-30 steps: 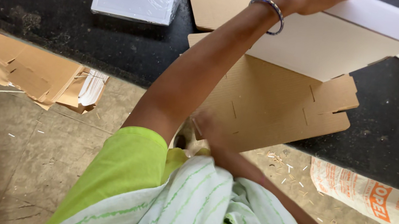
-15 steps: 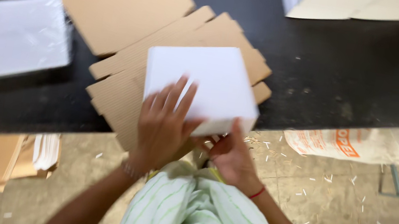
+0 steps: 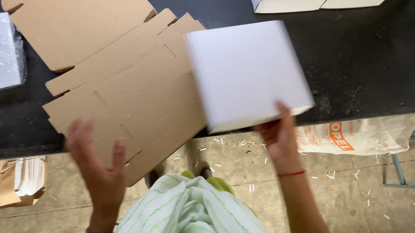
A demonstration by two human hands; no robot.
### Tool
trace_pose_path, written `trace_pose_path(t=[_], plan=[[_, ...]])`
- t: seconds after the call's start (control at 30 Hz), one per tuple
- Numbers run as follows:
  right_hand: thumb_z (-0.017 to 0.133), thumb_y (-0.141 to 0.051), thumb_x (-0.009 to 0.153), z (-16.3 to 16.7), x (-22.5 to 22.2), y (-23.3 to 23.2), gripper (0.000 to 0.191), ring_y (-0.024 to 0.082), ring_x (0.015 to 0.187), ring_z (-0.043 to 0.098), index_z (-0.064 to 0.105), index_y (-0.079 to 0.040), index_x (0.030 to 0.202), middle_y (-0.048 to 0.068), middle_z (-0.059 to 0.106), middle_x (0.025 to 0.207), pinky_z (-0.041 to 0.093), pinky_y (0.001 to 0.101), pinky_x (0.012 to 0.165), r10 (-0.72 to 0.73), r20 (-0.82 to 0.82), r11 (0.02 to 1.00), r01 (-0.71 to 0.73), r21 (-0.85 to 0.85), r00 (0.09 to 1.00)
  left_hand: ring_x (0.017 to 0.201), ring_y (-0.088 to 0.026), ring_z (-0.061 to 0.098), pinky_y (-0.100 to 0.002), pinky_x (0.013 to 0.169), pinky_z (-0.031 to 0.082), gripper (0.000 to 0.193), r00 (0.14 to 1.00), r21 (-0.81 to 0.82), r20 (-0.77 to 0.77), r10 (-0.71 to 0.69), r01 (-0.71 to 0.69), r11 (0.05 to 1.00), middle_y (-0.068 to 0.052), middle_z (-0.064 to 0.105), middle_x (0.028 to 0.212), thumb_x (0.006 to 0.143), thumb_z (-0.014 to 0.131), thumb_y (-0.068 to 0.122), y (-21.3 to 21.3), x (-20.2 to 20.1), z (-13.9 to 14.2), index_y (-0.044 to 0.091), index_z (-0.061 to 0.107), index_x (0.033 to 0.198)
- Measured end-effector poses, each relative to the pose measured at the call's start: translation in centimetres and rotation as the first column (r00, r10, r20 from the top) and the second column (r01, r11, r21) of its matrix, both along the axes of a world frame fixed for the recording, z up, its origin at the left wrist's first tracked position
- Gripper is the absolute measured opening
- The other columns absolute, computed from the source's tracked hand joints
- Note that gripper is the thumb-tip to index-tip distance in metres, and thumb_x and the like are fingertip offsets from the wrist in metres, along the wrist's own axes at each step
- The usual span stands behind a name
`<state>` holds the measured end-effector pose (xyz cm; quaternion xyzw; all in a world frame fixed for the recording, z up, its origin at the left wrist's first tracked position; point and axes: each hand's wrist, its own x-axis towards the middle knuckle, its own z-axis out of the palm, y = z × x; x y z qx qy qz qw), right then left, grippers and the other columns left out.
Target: The person folds flat cardboard blanks into open boxes on a workbench, creasing the sides and locking the corners by hand. They insert white cardboard liners into the folded boxes and place plastic-wrapped square products inside, stacking finished boxes nearby.
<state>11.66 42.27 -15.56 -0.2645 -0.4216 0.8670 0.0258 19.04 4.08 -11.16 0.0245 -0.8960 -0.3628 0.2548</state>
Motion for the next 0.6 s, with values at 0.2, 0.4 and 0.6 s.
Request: trace_pose_path(t=[0.2, 0.4, 0.6], plan=[[0.078, -0.040, 0.082, -0.9, -4.6, 18.2, 0.058, 0.024, 0.116, 0.067, 0.058, -0.014, 0.130, 0.007, 0.066, 0.126, 0.062, 0.0421, 0.088, -0.205, 0.066, 0.972, 0.195, 0.130, 0.977, 0.136, -0.033, 0.046, -0.051, 0.107, 0.046, 0.082, 0.894, 0.466, 0.317, 0.318, -0.439, 0.768, -0.021, 0.025, 0.158, 0.100, 0.073, 0.018, -3.5, 2.4, -6.8, 0.006, 0.019, 0.160], [0.089, -0.034, 0.083, -2.4, -8.8, 29.4, 0.058, 0.029, 0.115, 0.068, 0.062, -0.009, 0.129, 0.011, 0.068, 0.126, 0.060, 0.0439, 0.091, -0.369, -0.029, 0.929, 0.369, -0.001, 0.929, 0.113, -0.019, 0.064, -0.039, 0.085, 0.059, 0.060, 0.952, 0.921, 0.299, 0.073, -0.307, 0.239, -0.008, 0.058, 0.132, 0.095, 0.073, 0.011, -2.2, 2.6, -12.3, 0.006, 0.039, 0.144], [0.085, -0.037, 0.094, -2.2, -12.0, 30.9, 0.061, 0.037, 0.125, 0.067, 0.058, -0.007, 0.140, 0.016, 0.066, 0.136, 0.060, 0.0590, 0.101, -0.199, -0.165, 0.977, 0.208, 0.040, 0.966, 0.108, -0.017, 0.067, -0.031, 0.092, 0.060, 0.047, 0.985, 0.942, 0.096, 0.145, -0.137, 0.306, -0.007, 0.068, 0.121, 0.093, 0.076, 0.002, -3.4, 1.8, -12.5, 0.001, 0.054, 0.134]])
